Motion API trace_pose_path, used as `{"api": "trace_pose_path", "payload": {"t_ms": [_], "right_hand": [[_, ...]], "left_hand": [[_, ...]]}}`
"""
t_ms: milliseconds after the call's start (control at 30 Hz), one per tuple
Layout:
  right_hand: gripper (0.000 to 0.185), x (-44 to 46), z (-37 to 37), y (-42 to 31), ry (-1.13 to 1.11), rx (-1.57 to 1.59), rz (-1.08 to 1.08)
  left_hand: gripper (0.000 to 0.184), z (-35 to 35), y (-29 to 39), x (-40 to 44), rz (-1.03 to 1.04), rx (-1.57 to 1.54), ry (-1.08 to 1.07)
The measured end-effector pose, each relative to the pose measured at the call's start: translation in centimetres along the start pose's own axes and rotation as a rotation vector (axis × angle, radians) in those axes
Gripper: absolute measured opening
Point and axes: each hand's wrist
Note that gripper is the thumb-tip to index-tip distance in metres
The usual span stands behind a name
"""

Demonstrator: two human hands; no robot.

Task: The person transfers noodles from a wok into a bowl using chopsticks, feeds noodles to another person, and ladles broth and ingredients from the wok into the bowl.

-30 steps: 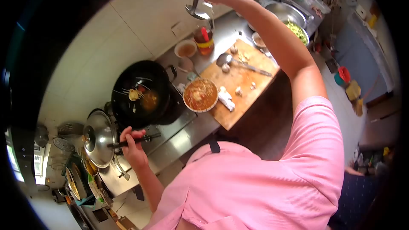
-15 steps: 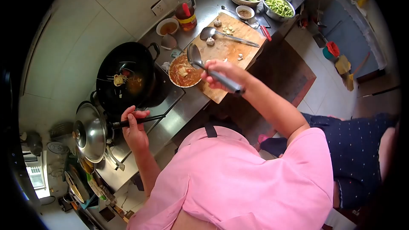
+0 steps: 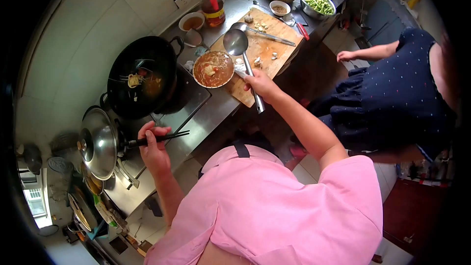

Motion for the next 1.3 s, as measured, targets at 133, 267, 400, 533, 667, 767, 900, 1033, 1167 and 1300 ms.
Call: {"api": "trace_pose_path", "payload": {"t_ms": [133,267,400,533,667,767,900,1033,1167,1300], "right_hand": [[0.021,-1.1,1.5,1.5,0.027,0.016,0.023],[0.031,-1.5,2.9,3.6,0.092,-0.055,-0.061],[0.044,-0.8,3.8,5.1,0.166,-0.178,-0.060],[0.039,-0.9,6.2,3.8,0.260,-0.179,-0.043],[0.029,0.8,7.4,5.8,0.351,-0.210,-0.088],[0.027,1.8,8.4,6.6,0.407,-0.221,-0.035],[0.023,1.6,9.7,5.6,0.396,-0.193,-0.018],[0.026,1.7,11.0,5.5,0.397,-0.183,0.018],[0.021,2.2,11.8,5.9,0.408,-0.192,0.088],[0.015,2.2,12.7,5.7,0.443,-0.048,0.138]], "left_hand": [[0.025,-0.4,0.7,-0.6,0.002,0.008,0.006],[0.025,-1.2,0.6,-1.3,0.005,0.002,-0.017],[0.025,-1.9,0.4,-1.5,-0.008,-0.017,-0.027],[0.025,-2.3,0.5,-1.5,-0.017,-0.052,-0.046],[0.025,-2.5,0.7,-1.5,-0.028,-0.049,-0.044],[0.025,-2.8,0.8,-1.3,-0.049,-0.070,-0.056],[0.025,-2.8,0.9,-1.3,-0.040,-0.078,-0.066],[0.025,-3.5,0.8,-1.6,-0.042,-0.088,-0.058],[0.024,-4.1,0.8,-1.9,-0.038,-0.091,-0.045],[0.024,-4.6,0.7,-2.2,-0.031,-0.086,-0.029]]}}
Point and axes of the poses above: each hand's wrist, its own x-axis towards the middle knuckle, its own z-axis out of the palm, y = z × x, and after that the axes turned 8 degrees about -z, right-handed
